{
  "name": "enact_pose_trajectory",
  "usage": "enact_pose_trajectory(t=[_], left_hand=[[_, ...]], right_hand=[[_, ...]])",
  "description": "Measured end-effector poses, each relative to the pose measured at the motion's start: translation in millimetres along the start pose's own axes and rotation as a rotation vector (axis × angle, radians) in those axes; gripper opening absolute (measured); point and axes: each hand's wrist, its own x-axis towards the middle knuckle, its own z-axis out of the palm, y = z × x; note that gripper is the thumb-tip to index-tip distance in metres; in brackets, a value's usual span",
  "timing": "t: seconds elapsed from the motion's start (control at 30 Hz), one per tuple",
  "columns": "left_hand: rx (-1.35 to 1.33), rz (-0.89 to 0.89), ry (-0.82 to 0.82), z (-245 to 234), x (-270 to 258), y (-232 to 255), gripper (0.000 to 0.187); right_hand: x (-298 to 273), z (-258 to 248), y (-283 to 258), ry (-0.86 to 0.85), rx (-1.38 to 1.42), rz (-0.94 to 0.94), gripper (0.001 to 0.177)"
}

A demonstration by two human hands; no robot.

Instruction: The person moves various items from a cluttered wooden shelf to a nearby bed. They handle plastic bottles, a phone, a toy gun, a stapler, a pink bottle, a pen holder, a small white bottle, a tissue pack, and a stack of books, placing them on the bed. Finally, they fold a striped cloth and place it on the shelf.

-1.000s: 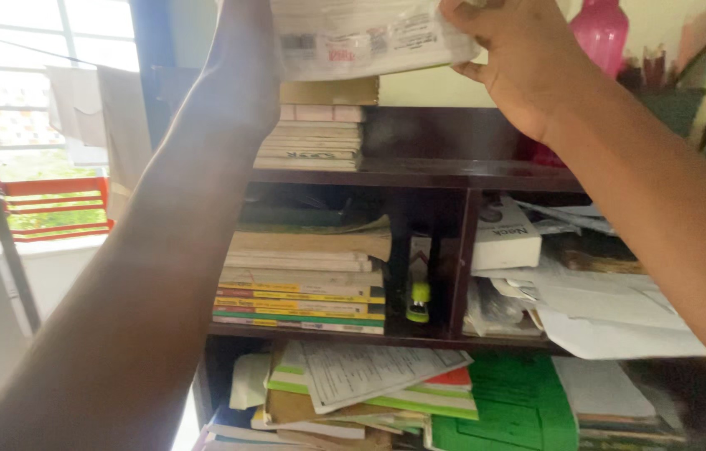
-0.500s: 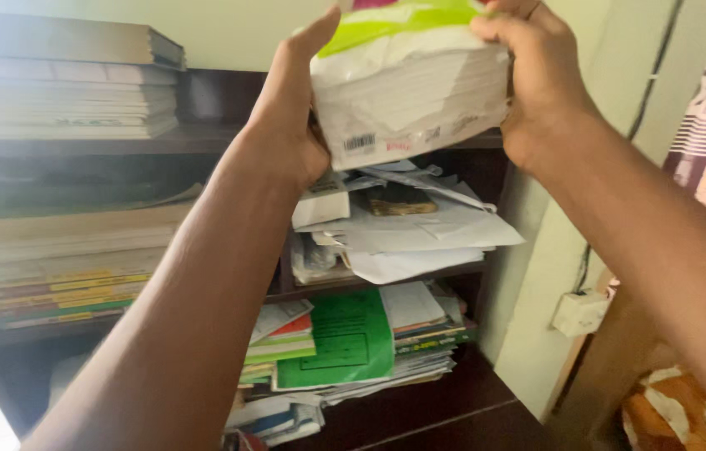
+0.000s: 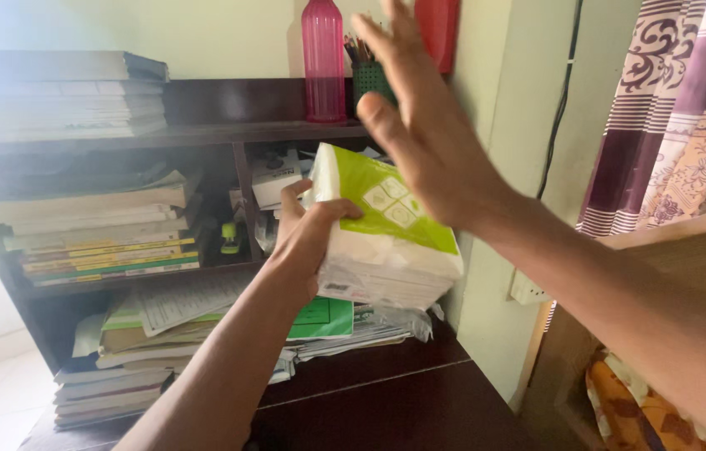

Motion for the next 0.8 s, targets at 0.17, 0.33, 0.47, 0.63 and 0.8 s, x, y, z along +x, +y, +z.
enact_pose_trajectory(t=[0.17,0.33,0.47,0.63,0.8], left_hand=[[0.038,-0.080,0.097,-10,-12,-12,0.096],[-0.072,-0.123,0.105,-17,-20,-18,0.088],[-0.002,-0.132,0.084,-6,-19,-1,0.086],[0.016,-0.082,0.045,-21,-17,9,0.088],[0.080,-0.147,0.086,-23,-3,27,0.091]], right_hand=[[-21,21,41,-0.676,-0.231,0.528,0.102],[-16,-11,49,-0.010,-0.008,0.376,0.089],[-46,20,31,-0.296,-0.091,0.093,0.088],[-66,9,55,-0.273,0.532,1.362,0.084],[-54,37,27,-0.062,1.426,1.299,0.092]])
